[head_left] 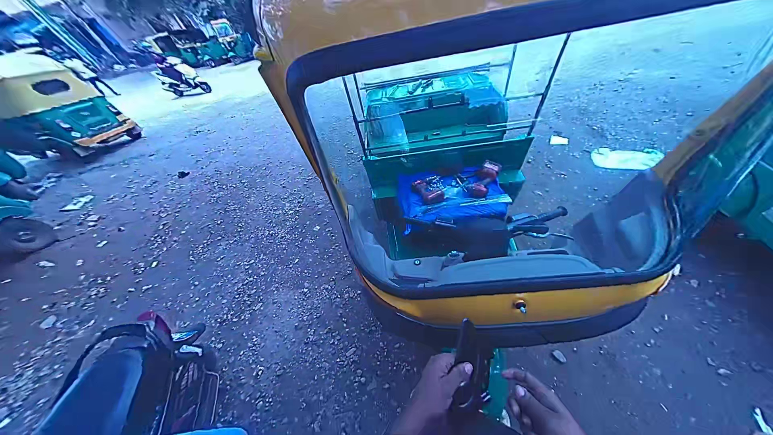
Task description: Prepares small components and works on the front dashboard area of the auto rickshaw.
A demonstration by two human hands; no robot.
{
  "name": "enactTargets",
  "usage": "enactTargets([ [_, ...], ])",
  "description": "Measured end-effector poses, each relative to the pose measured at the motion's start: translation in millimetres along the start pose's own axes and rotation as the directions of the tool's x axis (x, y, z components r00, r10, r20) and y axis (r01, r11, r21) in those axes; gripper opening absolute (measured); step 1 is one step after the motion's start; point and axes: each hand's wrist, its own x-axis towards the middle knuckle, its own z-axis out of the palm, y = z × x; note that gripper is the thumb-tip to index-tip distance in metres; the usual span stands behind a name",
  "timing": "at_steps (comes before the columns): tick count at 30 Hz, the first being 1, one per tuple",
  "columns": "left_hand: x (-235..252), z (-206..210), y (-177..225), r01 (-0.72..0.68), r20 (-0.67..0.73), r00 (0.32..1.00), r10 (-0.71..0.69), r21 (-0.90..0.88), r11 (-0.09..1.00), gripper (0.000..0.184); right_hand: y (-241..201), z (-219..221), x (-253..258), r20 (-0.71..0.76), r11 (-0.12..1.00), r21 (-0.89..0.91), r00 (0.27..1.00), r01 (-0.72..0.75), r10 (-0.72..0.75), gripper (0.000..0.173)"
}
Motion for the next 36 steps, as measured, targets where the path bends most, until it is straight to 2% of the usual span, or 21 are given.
enactTargets([
  [1, 0, 9, 1, 0.035, -0.020, 0.999, -0.037, -0.087, 0.996, 0.026, 2, -4, -5, -0.009, 1.000, 0.014, 1.000, -0.003, 0.003, 0.024],
  [3, 12, 20, -20, 0.005, -0.044, 0.999, -0.015, -0.223, 0.975, 0.026, -4, -16, -4, 0.036, 1.000, 0.022, 0.999, 0.010, -0.010, 0.015],
  [7, 20, 50, -33, 0.006, -0.082, 0.996, -0.028, -0.259, 0.966, 0.027, -10, -48, -6, 0.151, 0.987, 0.148, 0.985, 0.063, -0.086, 0.017],
  [12, 25, 82, -36, 0.004, -0.023, 1.000, -0.007, -0.158, 0.987, 0.026, 5, -68, -16, 0.006, 0.967, 0.195, 0.985, 0.166, -0.170, 0.015],
  [16, 35, 102, -34, -0.028, 0.033, 0.999, 0.031, -0.069, 0.997, 0.026, 7, -74, -22, -0.091, 0.946, 0.271, 0.983, 0.178, -0.158, 0.032],
  [18, 42, 109, -34, -0.028, 0.064, 0.998, 0.028, -0.007, 1.000, 0.027, 13, -74, -21, -0.195, 0.924, 0.339, 0.974, 0.180, -0.119, 0.025],
  [21, 52, 111, -33, -0.022, 0.128, 0.992, 0.009, 0.103, 0.994, 0.029, 24, -70, -19, -0.378, 0.906, 0.331, 0.917, 0.265, -0.130, 0.014],
  [25, 68, 109, -31, -0.101, 0.229, 0.973, 0.025, 0.325, 0.940, 0.034, 35, -58, -13, -0.585, 0.873, 0.299, 0.797, 0.384, -0.151, 0.015],
  [30, 86, 92, -27, -0.233, 0.380, 0.924, 0.042, 0.472, 0.850, 0.036, 44, -48, -4, -0.673, 0.883, 0.282, 0.733, 0.376, -0.097, 0.019],
  [32, 93, 83, -26, -0.299, 0.469, 0.882, 0.040, 0.493, 0.817, 0.036, 48, -46, 1, -0.710, 0.893, 0.236, 0.695, 0.383, -0.110, 0.033],
  [34, 100, 74, -26, -0.337, 0.539, 0.841, 0.033, 0.477, 0.812, 0.036, 52, -48, 5, -0.668, 0.897, 0.203, 0.726, 0.392, -0.166, 0.053],
  [35, 104, 70, -27, -0.340, 0.560, 0.828, 0.026, 0.466, 0.817, 0.036, 52, -48, 7, -0.626, 0.898, 0.198, 0.756, 0.393, -0.193, 0.052],
  [36, 108, 65, -29, -0.327, 0.563, 0.826, 0.017, 0.455, 0.828, 0.035, 52, -47, 10, -0.592, 0.902, 0.199, 0.781, 0.384, -0.201, 0.040],
])
